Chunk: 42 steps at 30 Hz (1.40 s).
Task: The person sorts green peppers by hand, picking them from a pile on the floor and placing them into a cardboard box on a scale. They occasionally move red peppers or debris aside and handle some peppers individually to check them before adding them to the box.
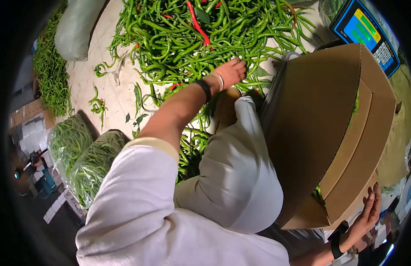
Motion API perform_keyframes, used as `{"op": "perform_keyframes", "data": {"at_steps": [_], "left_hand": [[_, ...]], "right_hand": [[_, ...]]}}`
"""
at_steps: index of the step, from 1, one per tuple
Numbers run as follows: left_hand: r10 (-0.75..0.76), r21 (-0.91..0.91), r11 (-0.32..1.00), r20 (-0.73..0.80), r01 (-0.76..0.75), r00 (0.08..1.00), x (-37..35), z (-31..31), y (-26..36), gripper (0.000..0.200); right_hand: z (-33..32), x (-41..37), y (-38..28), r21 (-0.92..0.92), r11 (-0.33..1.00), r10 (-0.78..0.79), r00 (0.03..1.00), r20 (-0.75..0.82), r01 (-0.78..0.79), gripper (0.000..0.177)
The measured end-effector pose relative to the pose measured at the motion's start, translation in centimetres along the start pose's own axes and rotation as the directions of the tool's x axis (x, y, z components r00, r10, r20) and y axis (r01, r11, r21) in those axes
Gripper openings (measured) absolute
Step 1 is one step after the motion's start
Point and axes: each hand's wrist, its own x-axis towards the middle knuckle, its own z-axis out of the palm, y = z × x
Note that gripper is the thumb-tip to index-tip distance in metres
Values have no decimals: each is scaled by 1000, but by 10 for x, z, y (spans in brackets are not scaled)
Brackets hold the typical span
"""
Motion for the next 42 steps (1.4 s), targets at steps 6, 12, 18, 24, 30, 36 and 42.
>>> {"op": "perform_keyframes", "data": {"at_steps": [6,12,18,24,30,36,42], "left_hand": [[-129,-268,960,-161,82,979,-20,-50,-38,24],[-633,-819,439,11,370,774,-41,-92,-11,30],[-362,-544,727,215,419,907,4,-6,58,30],[-321,-388,789,401,476,858,19,36,59,20],[-435,-681,572,220,457,873,0,-37,28,36],[-364,-788,459,254,409,896,5,-60,56,47],[-233,-342,789,602,510,764,11,1,96,35]], "right_hand": [[-14,-2,30,4,999,49,999,-21,-49,39],[-12,-12,18,-54,995,82,996,-21,-83,40],[-9,-17,11,-81,993,93,995,26,-91,39],[-4,-15,11,-139,990,32,999,1,-32,36],[-14,-14,23,-221,975,-12,998,57,24,38],[-2,-20,4,-268,963,-8,1000,2,8,40],[1,-23,1,-182,983,18,999,-43,-25,40]]}}
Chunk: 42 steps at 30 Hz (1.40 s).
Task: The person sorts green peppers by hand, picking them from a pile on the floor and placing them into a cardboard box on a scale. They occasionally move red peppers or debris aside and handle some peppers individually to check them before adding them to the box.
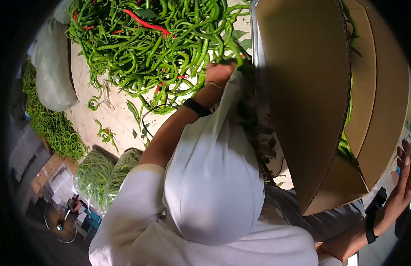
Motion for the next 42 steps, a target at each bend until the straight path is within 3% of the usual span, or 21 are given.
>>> {"op": "perform_keyframes", "data": {"at_steps": [3,7,8,10,11,12,14,15,18,20,23,24,25,27,28,29,31,32,35,40,42], "left_hand": [[-248,-351,934,-494,70,833,-26,-29,-34,35],[-213,-239,970,-769,39,602,-60,-92,-56,30],[-213,-236,971,-771,40,601,-62,-94,-53,30],[-184,-417,894,-676,-165,713,-62,-95,-37,32],[-136,-428,889,-585,-162,800,-54,-82,-30,36],[-156,-393,920,-377,-6,913,-43,-66,-18,40],[-101,-337,939,-103,61,990,-8,-20,-3,34],[7,-127,991,-246,-40,969,-7,-3,8,35],[-22,-135,991,-206,-6,978,-6,-1,23,30],[-98,-83,992,-20,96,995,-3,-18,22,25],[-95,-64,993,14,96,995,12,-9,1,30],[-108,-172,981,-126,85,986,4,-14,-10,29],[-96,-357,934,-239,4,966,-8,-22,-28,26],[8,-758,646,-114,-92,993,-32,-51,-69,29],[16,-990,136,-31,-32,999,-48,-62,-83,27],[-82,-992,126,20,31,996,-74,-86,-91,22],[-69,-990,-102,-93,-100,993,-127,-117,-102,25],[-138,-980,-80,-171,-184,975,-147,-120,-110,26],[-168,-933,-239,-235,-270,957,-225,-150,-114,27],[-219,-915,-82,-371,-396,902,-306,-153,-147,18],[-229,-881,-113,-426,-459,875,-341,-164,-147,17]], "right_hand": [[-6,3,11,-75,996,-51,997,62,56,40],[-4,4,10,-90,995,-45,996,76,52,40],[-2,3,6,-72,997,-31,998,58,35,40],[0,3,5,-53,998,-17,999,37,19,40],[0,3,7,-35,999,-17,999,37,18,41],[0,3,8,-18,1000,-17,999,39,17,41],[-2,6,9,-31,999,-34,997,67,36,41],[-3,7,10,-46,998,-43,995,91,47,41],[-4,11,17,-52,994,-91,989,120,98,40],[-6,13,14,-19,997,-73,988,134,77,40],[-4,11,8,-28,998,-58,995,77,60,39],[-6,12,7,1,998,-63,997,50,63,39],[-7,11,6,35,997,-69,997,20,69,39],[-10,10,12,115,989,-92,996,-13,92,39],[-11,11,15,172,982,-79,997,-3,78,38],[-11,13,15,232,970,-76,997,13,71,38],[-13,11,10,241,956,-171,985,-4,167,39],[-15,10,11,268,949,-171,985,10,163,39],[-17,12,25,349,911,-236,972,1,221,40],[-17,3,32,440,847,-306,950,-54,298,40],[-18,7,42,494,806,-327,941,-87,326,40]]}}
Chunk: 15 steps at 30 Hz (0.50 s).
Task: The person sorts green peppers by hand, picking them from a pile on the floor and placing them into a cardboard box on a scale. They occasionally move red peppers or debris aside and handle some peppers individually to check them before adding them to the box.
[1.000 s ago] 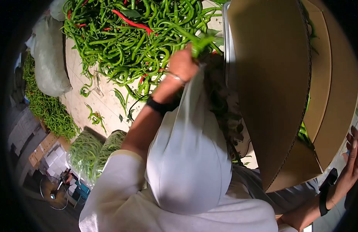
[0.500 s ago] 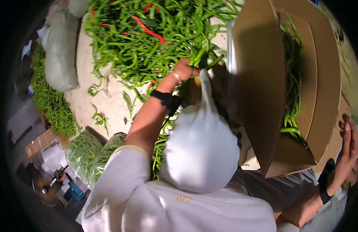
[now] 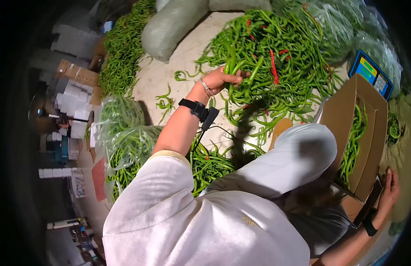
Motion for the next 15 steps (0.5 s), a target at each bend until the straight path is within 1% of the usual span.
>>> {"op": "perform_keyframes", "data": {"at_steps": [1,2,3,5,6,7,9,10,11,12,13,14,15], "left_hand": [[33,-57,998,15,-33,999,-11,1,10,16],[107,-82,991,74,-101,991,-23,2,20,16],[137,-69,989,70,-133,988,-34,2,27,16],[219,-172,966,162,-191,962,-52,8,40,22],[238,-198,958,137,-209,962,-59,16,44,25],[244,-221,954,186,-202,952,-65,19,50,31],[248,-316,933,227,-169,942,-73,25,56,37],[254,-316,933,237,-173,938,-73,28,57,37],[274,-387,909,269,-157,923,-74,33,60,40],[293,-455,881,299,-134,908,-76,38,61,42],[289,-451,883,311,-127,905,-75,45,61,42],[304,-435,890,341,-137,890,-72,53,61,43],[319,-420,895,372,-149,872,-69,65,64,43]], "right_hand": [[-4,3,5,-24,1000,19,999,37,-18,40],[-8,4,6,-49,998,35,997,68,-32,40],[-10,3,6,-32,999,7,998,55,-5,40],[-9,2,9,-66,997,-30,1000,5,30,40],[-7,3,8,-42,997,-60,998,-30,59,36],[-8,3,8,-36,996,-77,996,-47,76,36],[-9,-2,-4,-182,983,-46,997,-54,35,32],[-8,-2,3,-113,992,-70,993,-92,60,30],[-8,-3,3,-115,992,-70,992,-101,58,30],[-10,-6,3,-92,994,-69,996,-62,63,31],[-12,-8,4,-68,996,-66,997,-26,64,32],[-18,-10,4,-122,992,-39,999,7,40,33],[-20,-15,1,-120,992,-32,999,-11,31,33]]}}
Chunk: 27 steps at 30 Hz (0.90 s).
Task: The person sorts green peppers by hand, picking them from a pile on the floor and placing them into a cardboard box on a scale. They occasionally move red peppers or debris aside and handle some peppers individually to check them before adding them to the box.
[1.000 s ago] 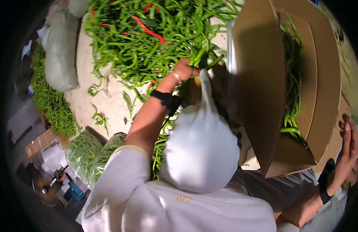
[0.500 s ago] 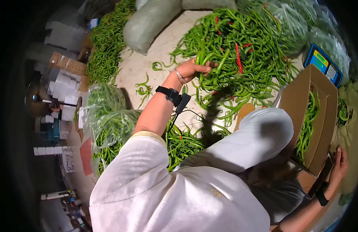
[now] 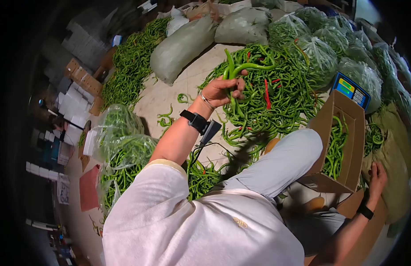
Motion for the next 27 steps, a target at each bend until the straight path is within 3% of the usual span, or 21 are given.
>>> {"op": "perform_keyframes", "data": {"at_steps": [2,4,6,9,10,12,14,17,18,20,21,22,24,27], "left_hand": [[-32,76,997,86,25,996,19,22,-8,45],[-45,51,998,138,38,989,48,48,-21,46],[-70,23,998,204,67,976,84,71,-38,45],[-167,-48,982,226,182,960,134,115,-61,44],[-181,6,983,231,185,956,148,136,-68,44],[-222,154,971,277,185,935,178,162,-89,40],[-276,337,923,243,186,930,199,184,-113,35],[-340,634,762,220,131,914,224,200,-152,28],[-360,629,765,239,139,902,232,199,-167,28],[-353,715,696,270,59,896,244,198,-191,30],[-345,831,553,295,-61,891,248,202,-195,35],[-357,829,558,294,-51,887,252,205,-197,35],[-346,922,95,384,-375,856,262,205,-199,40],[-477,914,39,372,-404,796,279,195,-199,50]], "right_hand": [[-2,-6,1,-28,1000,0,998,-55,-1,34],[1,-5,20,-62,984,-173,969,-179,165,29],[-4,-13,0,-36,994,-105,983,-150,100,27],[-8,-16,-15,-96,984,-164,971,-176,149,25],[-10,-19,-27,-130,979,-182,966,-183,159,25],[-8,-18,-41,70,976,-175,934,-312,206,25],[-6,-16,-61,107,949,-200,828,-523,297,27],[-8,-14,-85,16,895,-343,712,-613,446,33],[-7,-14,-92,13,870,-387,699,-602,492,35],[2,-10,-94,14,884,-394,762,-515,467,39],[6,-7,-92,138,871,-376,822,-428,470,38],[9,-3,-90,266,848,-367,870,-331,459,37],[13,3,-84,216,837,-434,850,-297,503,27],[25,6,-68,-4,897,-419,849,-321,441,13]]}}
